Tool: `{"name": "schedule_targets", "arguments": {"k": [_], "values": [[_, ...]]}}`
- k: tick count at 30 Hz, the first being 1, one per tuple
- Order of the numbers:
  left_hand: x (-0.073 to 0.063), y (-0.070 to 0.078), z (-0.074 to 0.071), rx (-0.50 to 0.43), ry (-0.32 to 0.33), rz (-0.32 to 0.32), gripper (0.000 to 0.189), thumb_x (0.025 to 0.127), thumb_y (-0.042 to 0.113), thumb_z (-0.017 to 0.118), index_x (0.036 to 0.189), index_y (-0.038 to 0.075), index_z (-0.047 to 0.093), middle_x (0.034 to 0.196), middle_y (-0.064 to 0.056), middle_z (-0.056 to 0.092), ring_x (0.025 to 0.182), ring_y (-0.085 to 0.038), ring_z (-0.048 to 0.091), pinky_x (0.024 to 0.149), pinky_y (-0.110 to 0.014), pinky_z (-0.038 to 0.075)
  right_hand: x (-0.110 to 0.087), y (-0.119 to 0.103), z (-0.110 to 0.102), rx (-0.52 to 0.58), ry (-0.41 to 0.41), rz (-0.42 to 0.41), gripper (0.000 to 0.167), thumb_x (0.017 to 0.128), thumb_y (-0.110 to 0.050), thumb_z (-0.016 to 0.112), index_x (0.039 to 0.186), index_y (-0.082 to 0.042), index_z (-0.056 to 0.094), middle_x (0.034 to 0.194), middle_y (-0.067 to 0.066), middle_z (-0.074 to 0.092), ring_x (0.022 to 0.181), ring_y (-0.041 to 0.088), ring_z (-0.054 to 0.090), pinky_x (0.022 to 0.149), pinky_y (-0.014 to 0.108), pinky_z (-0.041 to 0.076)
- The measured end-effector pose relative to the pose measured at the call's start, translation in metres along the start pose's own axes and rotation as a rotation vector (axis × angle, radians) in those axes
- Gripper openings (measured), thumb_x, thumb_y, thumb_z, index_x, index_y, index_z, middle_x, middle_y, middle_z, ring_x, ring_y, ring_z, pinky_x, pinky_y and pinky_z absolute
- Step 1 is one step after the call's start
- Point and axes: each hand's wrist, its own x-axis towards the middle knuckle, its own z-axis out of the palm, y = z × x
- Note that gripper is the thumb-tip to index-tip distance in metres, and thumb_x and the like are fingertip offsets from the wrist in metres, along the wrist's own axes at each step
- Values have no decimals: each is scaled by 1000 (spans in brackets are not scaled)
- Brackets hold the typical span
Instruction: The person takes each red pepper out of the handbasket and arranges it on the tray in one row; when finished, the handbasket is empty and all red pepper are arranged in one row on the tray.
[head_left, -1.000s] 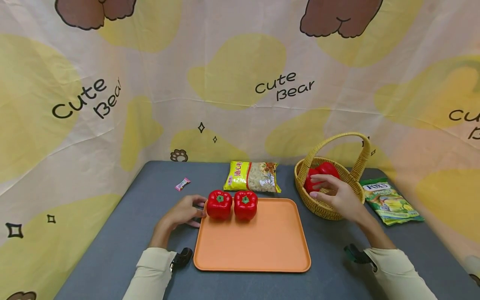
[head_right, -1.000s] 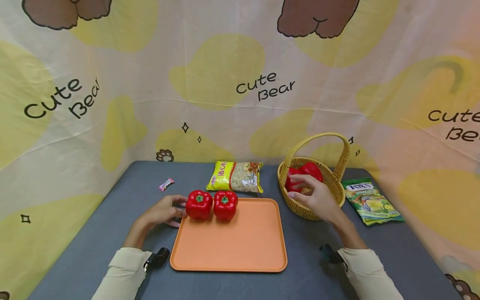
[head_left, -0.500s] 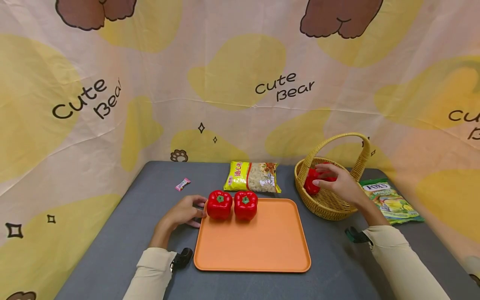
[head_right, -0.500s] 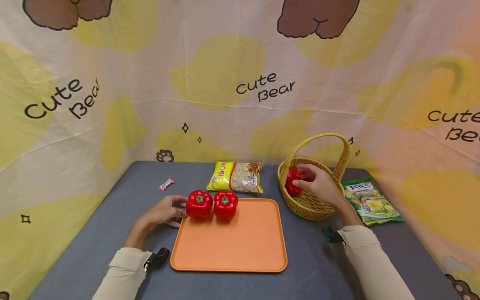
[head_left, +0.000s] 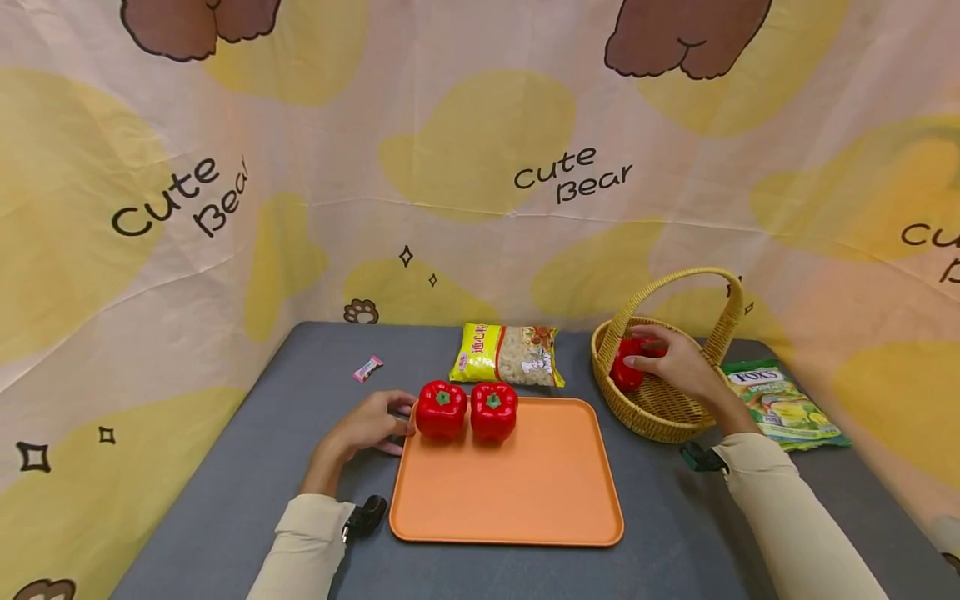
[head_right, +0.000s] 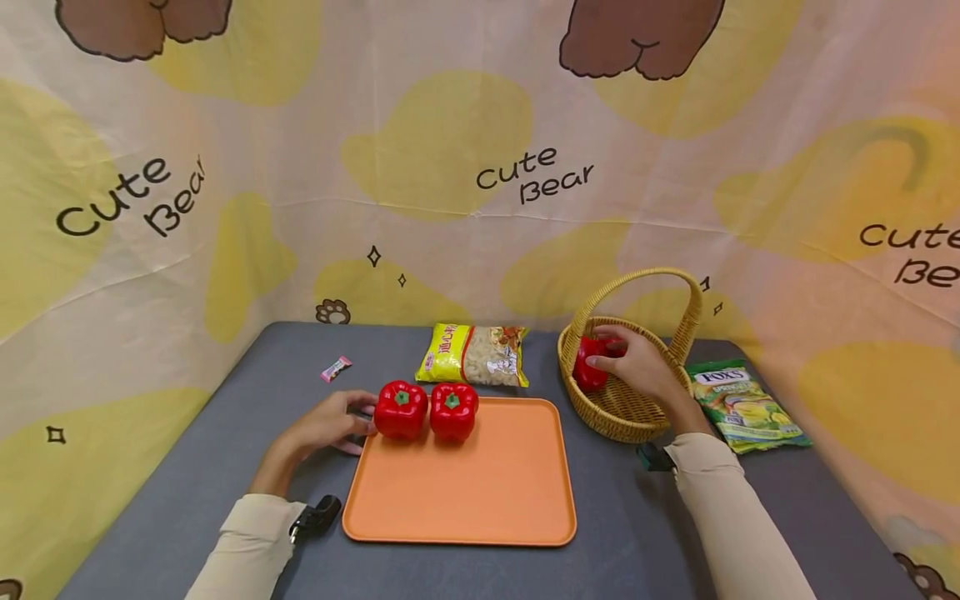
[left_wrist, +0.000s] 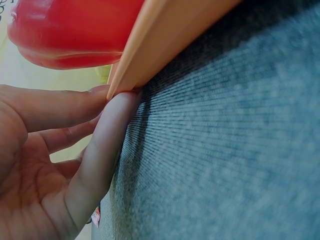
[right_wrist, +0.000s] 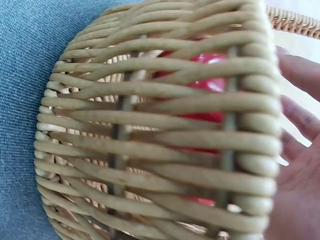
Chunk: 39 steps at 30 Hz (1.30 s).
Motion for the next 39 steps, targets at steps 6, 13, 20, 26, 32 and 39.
{"name": "schedule_targets", "arguments": {"k": [6, 13, 20, 26, 32, 39], "values": [[1, -1, 0, 5, 0, -4, 50, 94, 3, 69, 142, -7, 57, 129, -22, 61, 97, -24, 69, 69, -43, 67, 4, 4, 2, 2, -22, 15, 73, 100, -32, 74, 158, 0, 44, 148, 32, 54, 137, 47, 51, 108, 58, 50], [4, -3, 0, -20, 15, -26, 48, 93, 2, 69, 140, -5, 60, 129, -20, 62, 96, -24, 70, 70, -42, 68, 1, 5, 3, 1, -27, 1, 68, 99, -24, 75, 153, 6, 47, 145, 31, 57, 131, 46, 55, 109, 58, 51], [5, -3, 0, -14, 13, -17, 48, 94, 2, 69, 140, -5, 59, 129, -20, 62, 96, -24, 70, 71, -42, 68, -4, 10, 1, -24, -21, 3, 63, 99, -20, 75, 150, 9, 51, 142, 32, 58, 125, 46, 60, 100, 50, 57], [4, -3, 1, -18, 12, -18, 47, 94, 2, 69, 140, -5, 59, 127, -20, 63, 96, -25, 70, 70, -42, 68, -10, 16, -4, -54, -34, 21, 61, 100, -25, 73, 147, 9, 55, 143, 33, 56, 124, 48, 60, 97, 51, 60], [2, -2, 1, -7, 7, -11, 49, 94, 3, 70, 141, -6, 58, 129, -22, 62, 98, -25, 70, 70, -42, 67, -15, 18, -3, -61, -22, 9, 60, 98, -27, 76, 145, 5, 58, 140, 30, 60, 124, 46, 61, 97, 50, 58], [0, -2, 1, 3, 8, 5, 51, 94, 3, 70, 142, -7, 56, 130, -22, 62, 97, -23, 70, 70, -43, 67, -18, 18, 0, -27, -26, -38, 56, 97, -27, 78, 143, 0, 61, 138, 27, 63, 122, 43, 64, 93, 37, 58]]}}
